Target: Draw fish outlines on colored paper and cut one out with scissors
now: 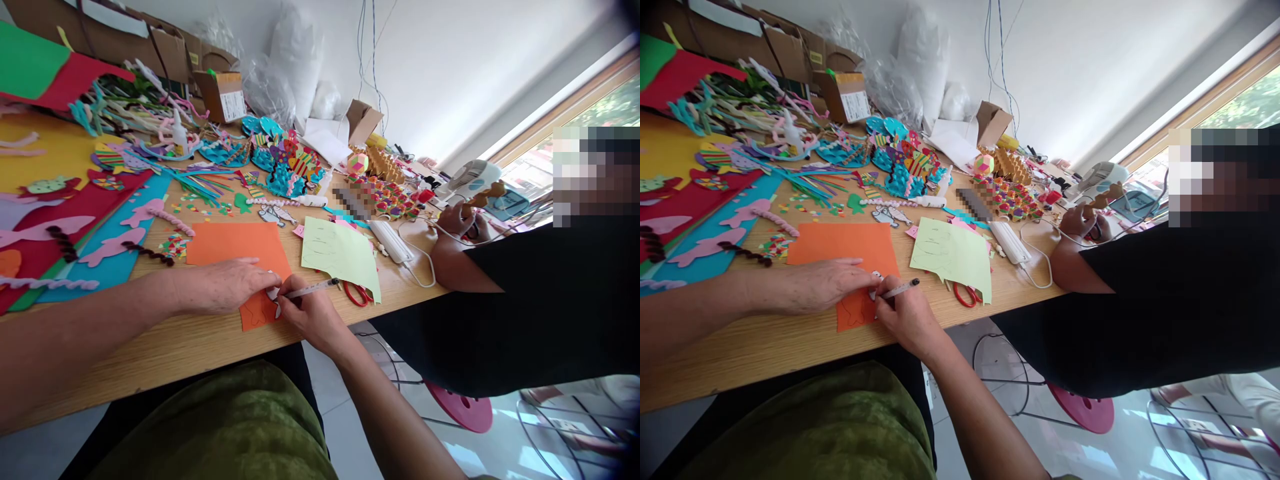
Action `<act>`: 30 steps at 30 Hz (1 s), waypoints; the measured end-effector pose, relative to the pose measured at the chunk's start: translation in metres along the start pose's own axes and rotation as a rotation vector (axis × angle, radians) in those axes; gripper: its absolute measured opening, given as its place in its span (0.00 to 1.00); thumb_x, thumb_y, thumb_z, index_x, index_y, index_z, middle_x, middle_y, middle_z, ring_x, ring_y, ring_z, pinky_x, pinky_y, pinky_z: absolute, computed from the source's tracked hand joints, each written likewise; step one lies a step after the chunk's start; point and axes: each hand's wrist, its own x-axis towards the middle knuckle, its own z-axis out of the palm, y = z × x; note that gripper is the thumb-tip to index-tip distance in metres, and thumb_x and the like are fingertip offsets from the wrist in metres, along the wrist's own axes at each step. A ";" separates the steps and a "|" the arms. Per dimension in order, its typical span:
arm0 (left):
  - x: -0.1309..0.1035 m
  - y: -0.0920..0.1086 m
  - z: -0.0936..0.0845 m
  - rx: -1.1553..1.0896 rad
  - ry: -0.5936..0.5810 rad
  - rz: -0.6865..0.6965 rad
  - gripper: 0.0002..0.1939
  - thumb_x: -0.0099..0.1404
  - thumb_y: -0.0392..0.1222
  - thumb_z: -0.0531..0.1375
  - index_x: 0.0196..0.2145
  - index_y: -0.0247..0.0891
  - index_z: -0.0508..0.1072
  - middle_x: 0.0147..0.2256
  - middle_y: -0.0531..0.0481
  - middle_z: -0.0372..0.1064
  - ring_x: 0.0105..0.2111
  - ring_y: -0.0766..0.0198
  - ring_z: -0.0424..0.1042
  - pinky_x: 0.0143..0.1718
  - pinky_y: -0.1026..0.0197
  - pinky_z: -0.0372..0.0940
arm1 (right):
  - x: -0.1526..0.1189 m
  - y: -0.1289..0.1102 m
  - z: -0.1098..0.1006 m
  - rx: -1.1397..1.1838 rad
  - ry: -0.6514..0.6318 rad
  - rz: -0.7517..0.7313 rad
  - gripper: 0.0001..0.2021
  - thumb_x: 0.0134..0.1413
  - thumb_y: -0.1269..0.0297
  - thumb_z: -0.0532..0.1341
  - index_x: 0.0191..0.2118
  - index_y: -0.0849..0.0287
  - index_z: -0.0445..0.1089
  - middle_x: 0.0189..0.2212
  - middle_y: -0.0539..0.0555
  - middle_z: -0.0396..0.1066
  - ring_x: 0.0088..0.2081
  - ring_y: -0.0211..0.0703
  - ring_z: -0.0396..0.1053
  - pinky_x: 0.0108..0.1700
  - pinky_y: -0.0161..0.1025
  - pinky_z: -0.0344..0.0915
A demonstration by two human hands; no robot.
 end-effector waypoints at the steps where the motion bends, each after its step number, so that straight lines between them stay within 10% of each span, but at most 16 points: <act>1: 0.000 0.000 0.000 0.009 0.004 0.003 0.20 0.62 0.27 0.49 0.48 0.44 0.66 0.46 0.52 0.71 0.46 0.62 0.69 0.59 0.52 0.49 | 0.000 0.000 0.000 0.002 0.001 0.000 0.05 0.50 0.74 0.54 0.28 0.57 0.61 0.20 0.46 0.63 0.22 0.35 0.58 0.26 0.32 0.54; 30: 0.001 0.005 -0.006 -0.059 -0.055 -0.036 0.19 0.62 0.26 0.47 0.46 0.42 0.66 0.46 0.51 0.70 0.47 0.61 0.68 0.60 0.50 0.47 | 0.001 0.008 0.006 0.072 0.032 -0.008 0.04 0.50 0.72 0.53 0.29 0.57 0.62 0.21 0.46 0.64 0.23 0.35 0.60 0.26 0.32 0.56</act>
